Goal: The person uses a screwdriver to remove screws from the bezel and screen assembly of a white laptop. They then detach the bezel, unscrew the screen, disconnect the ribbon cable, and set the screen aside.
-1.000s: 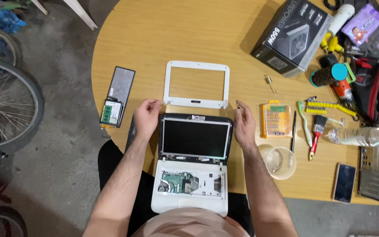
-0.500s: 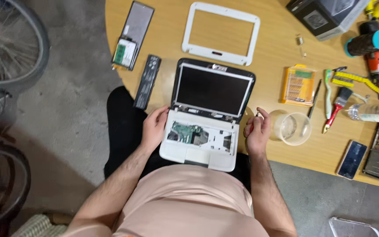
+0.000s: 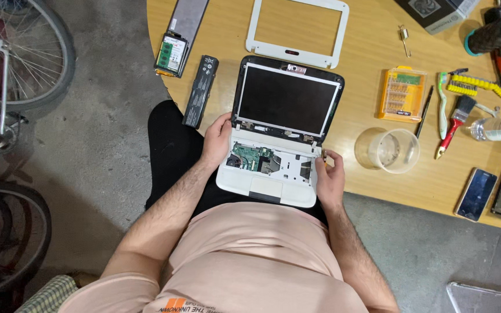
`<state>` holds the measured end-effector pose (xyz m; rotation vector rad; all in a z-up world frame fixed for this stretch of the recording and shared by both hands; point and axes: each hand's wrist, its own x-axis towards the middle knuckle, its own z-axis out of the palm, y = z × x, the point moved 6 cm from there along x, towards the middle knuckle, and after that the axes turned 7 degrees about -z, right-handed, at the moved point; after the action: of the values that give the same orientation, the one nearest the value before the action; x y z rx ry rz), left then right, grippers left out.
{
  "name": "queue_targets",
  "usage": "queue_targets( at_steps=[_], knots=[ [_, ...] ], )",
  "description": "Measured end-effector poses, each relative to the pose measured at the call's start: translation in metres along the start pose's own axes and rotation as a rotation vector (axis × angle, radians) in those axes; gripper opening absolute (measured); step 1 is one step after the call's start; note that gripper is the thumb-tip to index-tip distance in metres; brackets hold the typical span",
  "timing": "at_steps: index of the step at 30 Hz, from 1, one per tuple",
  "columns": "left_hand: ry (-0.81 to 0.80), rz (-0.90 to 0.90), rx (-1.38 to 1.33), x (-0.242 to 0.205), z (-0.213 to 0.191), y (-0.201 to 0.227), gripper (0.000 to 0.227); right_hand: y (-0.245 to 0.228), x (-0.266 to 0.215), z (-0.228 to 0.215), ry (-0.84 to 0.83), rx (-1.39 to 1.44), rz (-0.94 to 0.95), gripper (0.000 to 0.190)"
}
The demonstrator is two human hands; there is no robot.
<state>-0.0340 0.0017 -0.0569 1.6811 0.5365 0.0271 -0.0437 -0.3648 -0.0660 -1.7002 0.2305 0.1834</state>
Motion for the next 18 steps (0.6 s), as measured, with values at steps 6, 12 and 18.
queue_targets(
  at_steps=[6,12,18],
  knots=[
    [-0.022,-0.072,0.001,-0.009,-0.003,-0.008,0.035,-0.047,-0.025,0.001,-0.035,-0.039,0.084,0.039],
    [-0.055,-0.146,-0.011,-0.022,-0.005,0.017,0.036,-0.079,-0.024,0.001,-0.067,-0.041,0.098,0.043],
    [-0.067,-0.260,0.006,-0.043,-0.009,0.040,0.032,-0.106,-0.023,-0.008,-0.146,-0.186,0.141,0.044]
  ],
)
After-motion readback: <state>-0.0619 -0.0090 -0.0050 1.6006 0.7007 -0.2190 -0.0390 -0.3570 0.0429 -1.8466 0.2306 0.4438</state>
